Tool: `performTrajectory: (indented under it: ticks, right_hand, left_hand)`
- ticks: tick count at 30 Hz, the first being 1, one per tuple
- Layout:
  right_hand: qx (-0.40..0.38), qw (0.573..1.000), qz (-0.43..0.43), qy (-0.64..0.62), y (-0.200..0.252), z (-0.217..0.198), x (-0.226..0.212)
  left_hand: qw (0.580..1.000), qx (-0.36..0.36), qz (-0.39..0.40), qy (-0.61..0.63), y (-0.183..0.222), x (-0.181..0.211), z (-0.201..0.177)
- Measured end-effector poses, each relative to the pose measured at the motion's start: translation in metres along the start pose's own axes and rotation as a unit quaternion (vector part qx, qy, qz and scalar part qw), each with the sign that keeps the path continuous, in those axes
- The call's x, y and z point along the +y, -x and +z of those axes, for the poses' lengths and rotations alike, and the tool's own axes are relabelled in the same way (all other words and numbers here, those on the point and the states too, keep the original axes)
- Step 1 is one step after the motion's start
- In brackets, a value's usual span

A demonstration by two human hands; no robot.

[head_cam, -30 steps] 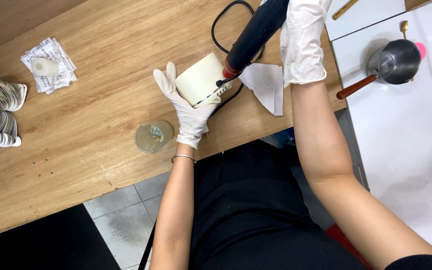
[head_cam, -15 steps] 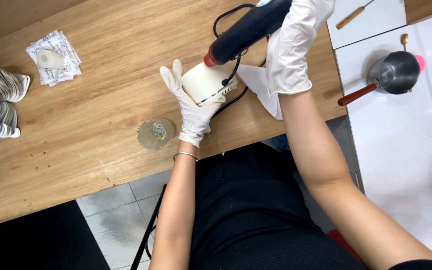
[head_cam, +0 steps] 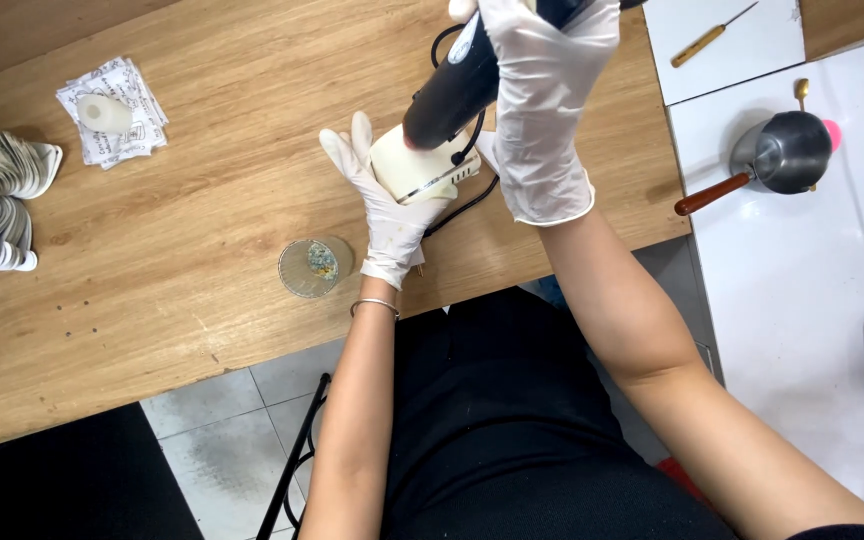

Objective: The recorder uses a heat gun and wipes to clean residue off a wax warmer unit in a candle studio workshop.

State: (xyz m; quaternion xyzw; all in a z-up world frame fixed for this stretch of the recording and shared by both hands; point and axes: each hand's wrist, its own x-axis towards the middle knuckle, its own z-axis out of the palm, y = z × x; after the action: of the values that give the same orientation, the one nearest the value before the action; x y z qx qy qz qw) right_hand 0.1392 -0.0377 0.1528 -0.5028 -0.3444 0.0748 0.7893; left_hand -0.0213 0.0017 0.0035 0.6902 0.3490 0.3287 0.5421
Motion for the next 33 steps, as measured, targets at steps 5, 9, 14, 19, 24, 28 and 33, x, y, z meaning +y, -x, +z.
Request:
performTrajectory:
  ticks: [5,9,14,19,24,28,33]
  right_hand:
    - [0.001,1.0,0.018,0.014,-0.004,0.002,-0.012]
    - [0.069,0.997,0.023,0.003,0.007,-0.03,0.025]
    - [0.068,0.996,0.052,0.0,-0.008,-0.021,-0.003]
    - [-0.01,0.998,0.055,-0.024,-0.011,-0.001,-0.035]
    - [-0.082,0.995,0.06,-0.003,-0.015,0.004,-0.04]
    - [-0.056,0.991,0.118,0.042,-0.014,0.016,-0.044]
    - [-0.118,0.985,0.045,0.122,-0.003,-0.009,-0.007]
  left_hand:
    - [1.0,0.016,0.021,0.001,-0.01,-0.009,0.01]
    - [0.999,0.02,0.02,0.042,-0.019,-0.011,0.017]
    - [0.997,-0.006,0.009,0.076,-0.016,-0.012,0.011]
    - [0.997,-0.05,0.046,0.023,-0.006,-0.013,-0.011]
    - [0.998,-0.037,0.006,-0.057,0.016,0.004,-0.029]
    - [0.999,-0.035,-0.004,-0.025,0.023,0.001,-0.028]
    - [0.997,-0.064,-0.032,-0.001,0.024,0.009,-0.029]
